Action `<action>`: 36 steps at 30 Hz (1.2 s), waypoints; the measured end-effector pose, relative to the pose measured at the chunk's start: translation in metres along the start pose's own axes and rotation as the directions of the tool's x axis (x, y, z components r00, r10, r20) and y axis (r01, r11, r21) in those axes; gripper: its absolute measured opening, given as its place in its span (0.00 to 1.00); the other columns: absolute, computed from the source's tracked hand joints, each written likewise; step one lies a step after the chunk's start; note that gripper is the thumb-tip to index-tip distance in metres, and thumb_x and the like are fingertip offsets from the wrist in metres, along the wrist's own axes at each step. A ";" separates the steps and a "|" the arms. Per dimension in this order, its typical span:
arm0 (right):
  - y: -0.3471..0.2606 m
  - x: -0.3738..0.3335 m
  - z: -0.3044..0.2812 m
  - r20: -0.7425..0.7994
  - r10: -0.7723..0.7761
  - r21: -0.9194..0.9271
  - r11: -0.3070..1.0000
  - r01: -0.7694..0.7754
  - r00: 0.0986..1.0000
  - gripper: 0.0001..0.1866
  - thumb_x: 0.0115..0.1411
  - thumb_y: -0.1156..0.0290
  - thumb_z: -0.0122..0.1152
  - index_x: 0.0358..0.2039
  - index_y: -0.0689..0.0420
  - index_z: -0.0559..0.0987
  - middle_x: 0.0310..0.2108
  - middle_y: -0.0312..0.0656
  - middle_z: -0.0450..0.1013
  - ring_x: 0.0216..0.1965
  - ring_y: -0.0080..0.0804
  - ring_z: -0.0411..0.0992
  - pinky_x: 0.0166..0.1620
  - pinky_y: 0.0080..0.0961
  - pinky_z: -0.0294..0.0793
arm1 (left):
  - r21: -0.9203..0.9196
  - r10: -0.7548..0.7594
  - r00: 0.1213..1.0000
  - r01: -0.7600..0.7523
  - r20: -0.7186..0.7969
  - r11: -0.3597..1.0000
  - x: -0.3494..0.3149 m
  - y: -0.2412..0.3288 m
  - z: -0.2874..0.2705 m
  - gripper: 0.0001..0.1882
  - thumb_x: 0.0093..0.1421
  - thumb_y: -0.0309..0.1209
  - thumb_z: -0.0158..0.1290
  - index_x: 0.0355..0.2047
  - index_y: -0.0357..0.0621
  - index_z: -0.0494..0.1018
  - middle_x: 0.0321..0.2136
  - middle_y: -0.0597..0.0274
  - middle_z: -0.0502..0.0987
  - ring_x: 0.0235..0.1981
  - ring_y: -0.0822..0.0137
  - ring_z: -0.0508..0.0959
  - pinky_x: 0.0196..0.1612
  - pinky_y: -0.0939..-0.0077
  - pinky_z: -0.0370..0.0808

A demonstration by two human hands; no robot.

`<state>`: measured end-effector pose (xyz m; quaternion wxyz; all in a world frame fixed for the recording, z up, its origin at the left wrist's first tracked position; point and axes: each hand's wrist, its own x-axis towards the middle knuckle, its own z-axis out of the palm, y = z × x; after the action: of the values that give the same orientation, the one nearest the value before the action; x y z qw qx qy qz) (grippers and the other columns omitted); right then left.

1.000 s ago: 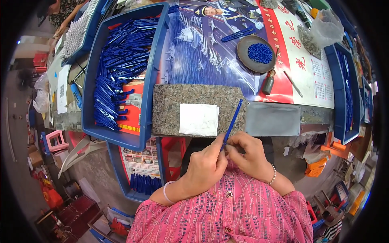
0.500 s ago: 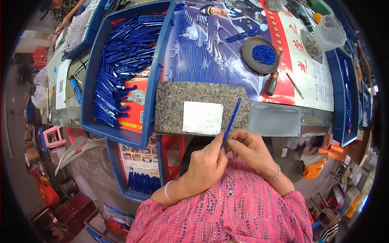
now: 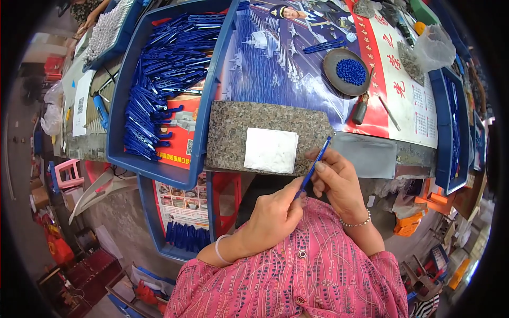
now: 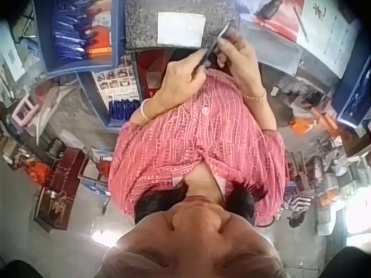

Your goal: Manually assembling small plastic components onto pens at a factory workstation.

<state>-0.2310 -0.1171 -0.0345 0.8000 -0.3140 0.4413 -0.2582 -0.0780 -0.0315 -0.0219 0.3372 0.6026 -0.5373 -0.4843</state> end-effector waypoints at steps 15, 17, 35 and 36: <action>0.001 -0.015 0.019 0.020 -0.242 -0.210 0.947 0.241 0.970 0.10 0.59 0.75 0.56 0.39 0.63 0.69 0.25 0.36 0.69 0.21 0.17 0.66 0.24 0.13 0.65 | -0.238 0.068 0.996 -0.079 -0.053 0.968 0.004 -0.005 -0.003 0.09 0.59 0.23 0.48 0.39 0.32 0.72 0.27 0.57 0.79 0.27 0.73 0.79 0.29 0.82 0.74; 0.000 -0.017 0.022 0.025 -0.256 -0.236 0.938 0.254 0.966 0.10 0.59 0.75 0.56 0.39 0.63 0.69 0.25 0.36 0.69 0.21 0.17 0.66 0.24 0.13 0.65 | -0.241 0.072 0.996 -0.081 -0.045 0.967 0.004 -0.007 -0.005 0.08 0.60 0.23 0.48 0.39 0.32 0.72 0.26 0.57 0.79 0.26 0.73 0.79 0.28 0.82 0.74; 0.002 -0.010 0.020 0.413 -0.685 -0.612 0.279 0.740 0.600 0.11 0.47 0.82 0.60 0.33 0.59 0.73 0.27 0.40 0.71 0.22 0.30 0.69 0.25 0.22 0.69 | -0.920 -0.161 0.921 0.375 0.355 0.117 0.004 -0.040 -0.016 0.19 0.64 0.36 0.46 0.49 0.36 0.67 0.36 0.56 0.76 0.35 0.69 0.78 0.38 0.76 0.76; -0.003 -0.010 0.022 0.610 -0.626 -0.620 0.005 0.785 0.485 0.13 0.44 0.83 0.59 0.32 0.59 0.73 0.26 0.40 0.70 0.23 0.31 0.70 0.25 0.23 0.70 | -0.917 -0.180 0.901 0.399 0.396 -0.016 0.005 -0.038 -0.017 0.21 0.63 0.38 0.48 0.51 0.37 0.66 0.39 0.57 0.76 0.38 0.69 0.77 0.40 0.75 0.75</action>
<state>-0.2176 -0.1064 -0.0175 0.3133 -0.8601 0.2179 -0.3384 -0.0499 -0.0310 -0.0531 0.5019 0.2625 0.0540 -0.8224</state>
